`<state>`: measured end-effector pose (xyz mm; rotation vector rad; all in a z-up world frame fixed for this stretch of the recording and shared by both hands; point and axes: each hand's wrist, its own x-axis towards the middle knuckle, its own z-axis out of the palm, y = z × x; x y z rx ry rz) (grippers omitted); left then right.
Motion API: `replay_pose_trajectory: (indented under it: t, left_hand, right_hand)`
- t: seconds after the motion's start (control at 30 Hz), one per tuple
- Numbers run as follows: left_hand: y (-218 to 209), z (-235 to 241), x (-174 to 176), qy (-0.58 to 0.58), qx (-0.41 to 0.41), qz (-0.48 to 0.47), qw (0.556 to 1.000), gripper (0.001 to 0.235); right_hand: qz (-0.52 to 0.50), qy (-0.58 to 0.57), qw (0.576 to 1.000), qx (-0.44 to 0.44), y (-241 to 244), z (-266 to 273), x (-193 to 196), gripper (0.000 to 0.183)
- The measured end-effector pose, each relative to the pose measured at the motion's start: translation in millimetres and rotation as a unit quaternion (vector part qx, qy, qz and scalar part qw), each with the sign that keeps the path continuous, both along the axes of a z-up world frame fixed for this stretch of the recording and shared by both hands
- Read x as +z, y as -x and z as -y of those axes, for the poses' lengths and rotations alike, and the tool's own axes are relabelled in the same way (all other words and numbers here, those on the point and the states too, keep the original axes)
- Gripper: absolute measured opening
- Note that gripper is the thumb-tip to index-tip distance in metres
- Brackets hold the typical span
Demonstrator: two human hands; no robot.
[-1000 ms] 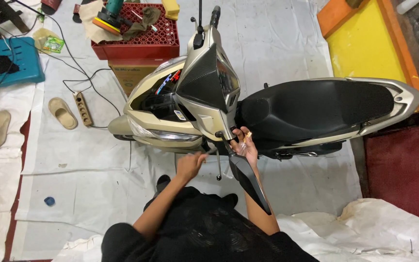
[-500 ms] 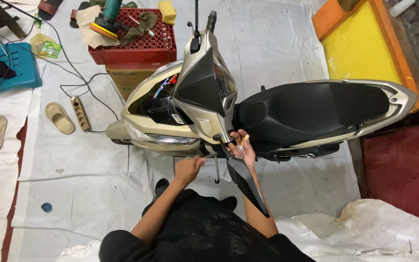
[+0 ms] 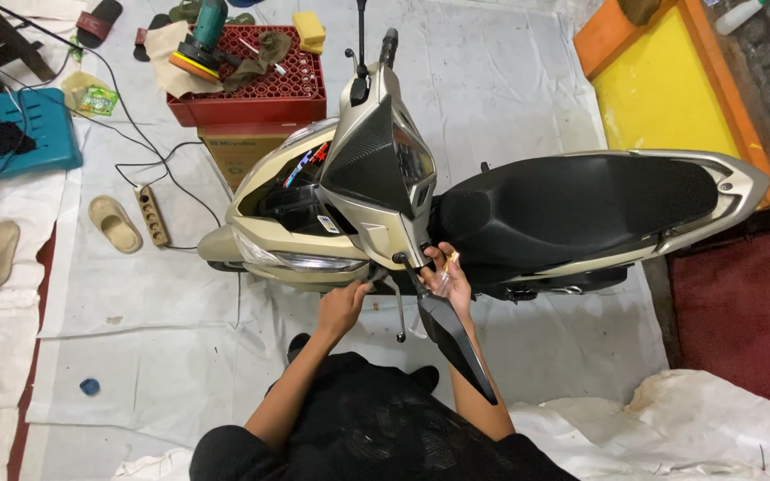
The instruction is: The person sits on the floor beside a scooter and applies liquid from a small bottle onto the handlebar and mirror-stem area, working the fluid into the joint while holding a small tool near the ignition area. They continue applying liquid around the same handlebar region throughout the clip.
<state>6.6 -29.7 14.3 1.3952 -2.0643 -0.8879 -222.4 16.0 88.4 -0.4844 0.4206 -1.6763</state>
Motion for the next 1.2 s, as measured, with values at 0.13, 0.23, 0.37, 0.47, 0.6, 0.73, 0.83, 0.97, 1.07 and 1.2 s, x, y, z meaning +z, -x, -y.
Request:
replay_pose_trajectory:
  t: [0.13, 0.23, 0.37, 0.47, 0.6, 0.73, 0.83, 0.97, 1.07, 1.2]
  left_hand:
    - [7.7, -15.7, -27.0, -0.034, -0.014, -0.021, 0.999, 0.05]
    - [6.8, -23.3, -2.8, -0.014, -0.081, -0.001, 0.997, 0.048]
    - [5.0, -10.3, 10.0, -0.04, -0.058, 0.017, 0.997, 0.05]
    - [6.5, -16.9, 9.5, -0.036, -0.033, -0.012, 0.999, 0.05]
    - [12.8, -30.4, -22.2, -0.045, -0.078, 0.017, 0.996, 0.053]
    - [5.3, -4.2, -7.6, -0.062, -0.091, 0.013, 0.994, 0.053]
    - [0.2, -4.3, -6.4, 0.054, 0.011, -0.042, 0.998, 0.051]
    - [3.5, -15.9, 1.7, -0.043, -0.072, 0.027, 0.996, 0.048]
    - [5.5, -22.4, -10.1, 0.006, -0.083, 0.014, 0.996, 0.05]
    - [2.4, -6.4, -2.0, 0.017, -0.017, 0.017, 1.0, 0.049]
  right_hand:
    - [0.01, -0.005, 1.0, -0.004, -1.4, -1.1, 0.0, 0.034]
    - [0.021, 0.009, 1.0, 0.005, 1.8, -1.3, -5.5, 0.033]
    - [-0.001, 0.009, 1.0, 0.0, 1.8, 2.3, -5.2, 0.034]
    - [0.009, 0.011, 1.0, 0.005, 2.2, 1.2, -4.8, 0.035]
    - [0.007, 0.002, 1.0, -0.006, -1.0, -0.5, 0.9, 0.036]
    - [-0.008, 0.025, 1.0, 0.016, 12.7, 9.2, -17.9, 0.038]
    - [0.012, 0.011, 1.0, 0.02, 11.3, -0.6, -19.5, 0.036]
    - [0.02, 0.005, 1.0, 0.003, 1.3, -0.1, -2.9, 0.035]
    - [0.027, 0.007, 1.0, -0.001, -2.6, -1.3, 2.0, 0.034]
    - [0.023, 0.007, 1.0, 0.003, -2.9, -1.0, 2.9, 0.035]
